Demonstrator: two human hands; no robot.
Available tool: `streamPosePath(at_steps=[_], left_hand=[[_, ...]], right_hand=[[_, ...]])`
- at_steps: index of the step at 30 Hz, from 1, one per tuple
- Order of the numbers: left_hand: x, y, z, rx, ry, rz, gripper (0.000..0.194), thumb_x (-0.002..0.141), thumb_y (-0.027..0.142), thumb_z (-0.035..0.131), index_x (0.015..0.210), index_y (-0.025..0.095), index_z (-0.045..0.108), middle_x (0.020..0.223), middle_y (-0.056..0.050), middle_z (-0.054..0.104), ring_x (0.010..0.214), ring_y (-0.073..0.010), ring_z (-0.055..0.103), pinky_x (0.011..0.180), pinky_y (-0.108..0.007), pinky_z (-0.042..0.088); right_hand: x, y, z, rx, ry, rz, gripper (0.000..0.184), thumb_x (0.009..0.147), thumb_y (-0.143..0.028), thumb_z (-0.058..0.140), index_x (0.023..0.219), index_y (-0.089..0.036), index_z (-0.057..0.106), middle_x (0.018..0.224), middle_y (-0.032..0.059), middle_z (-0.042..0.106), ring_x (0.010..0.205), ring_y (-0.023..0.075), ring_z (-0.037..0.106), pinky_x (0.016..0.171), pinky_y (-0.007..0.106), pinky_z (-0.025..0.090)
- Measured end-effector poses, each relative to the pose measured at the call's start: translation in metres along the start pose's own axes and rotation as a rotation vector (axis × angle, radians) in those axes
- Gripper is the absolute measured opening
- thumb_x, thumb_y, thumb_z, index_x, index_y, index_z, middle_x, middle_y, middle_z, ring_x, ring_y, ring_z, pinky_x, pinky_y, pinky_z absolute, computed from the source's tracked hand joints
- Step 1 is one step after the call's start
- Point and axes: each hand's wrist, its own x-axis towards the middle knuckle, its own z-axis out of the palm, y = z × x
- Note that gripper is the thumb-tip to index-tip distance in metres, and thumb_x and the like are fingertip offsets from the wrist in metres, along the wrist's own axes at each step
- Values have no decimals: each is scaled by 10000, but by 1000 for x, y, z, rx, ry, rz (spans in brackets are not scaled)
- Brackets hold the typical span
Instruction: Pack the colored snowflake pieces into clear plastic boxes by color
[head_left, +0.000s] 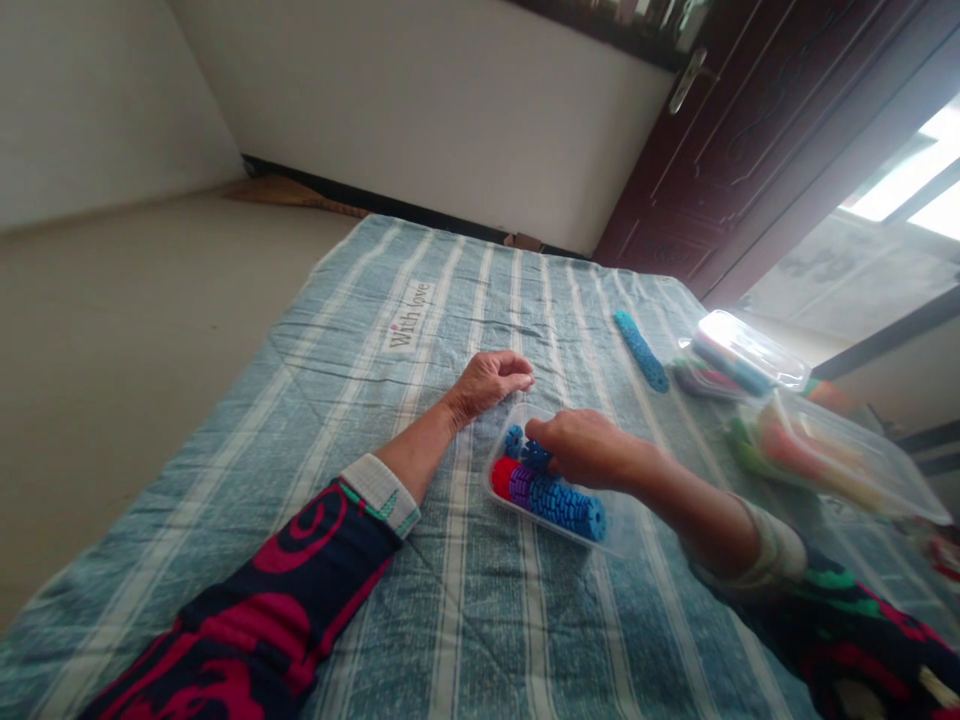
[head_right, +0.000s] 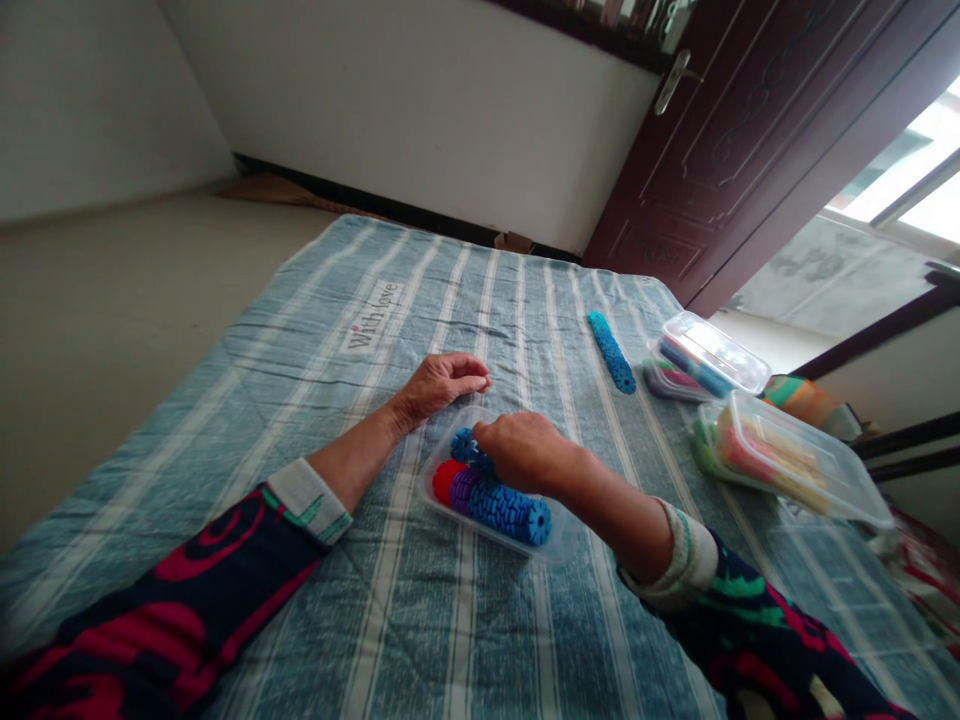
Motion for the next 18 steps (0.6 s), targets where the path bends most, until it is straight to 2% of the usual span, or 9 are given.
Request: streamPosePath(at_steps=[7, 13, 18], left_hand=[[0, 1, 0, 1, -1, -9, 127, 684, 204, 712, 800, 158, 691, 758, -16, 720, 735, -154, 683, 758, -321, 546], [-1, 4, 0, 9, -2, -22, 121, 692, 193, 708, 804, 152, 690, 737, -4, 714, 712, -135, 678, 761, -303, 546], [-3, 4, 0, 36, 10, -36, 137, 681, 210, 715, 806, 157, 697, 752, -17, 728, 733, -149, 689, 749, -298, 544]], right_hand=[[-5, 0, 5, 18, 62, 47, 265, 867, -220, 593, 1127, -170, 592, 778, 62, 681, 647, 154, 567, 540, 300, 190], [0, -4, 9, 55, 142, -17, 225, 946, -160, 378, 1065, -155, 569, 824, 62, 691, 602, 132, 512, 533, 321, 172], [4, -6, 16, 53, 182, -27, 221, 947, -164, 353, 1040, -156, 554, 816, 56, 682, 584, 131, 494, 521, 325, 158]])
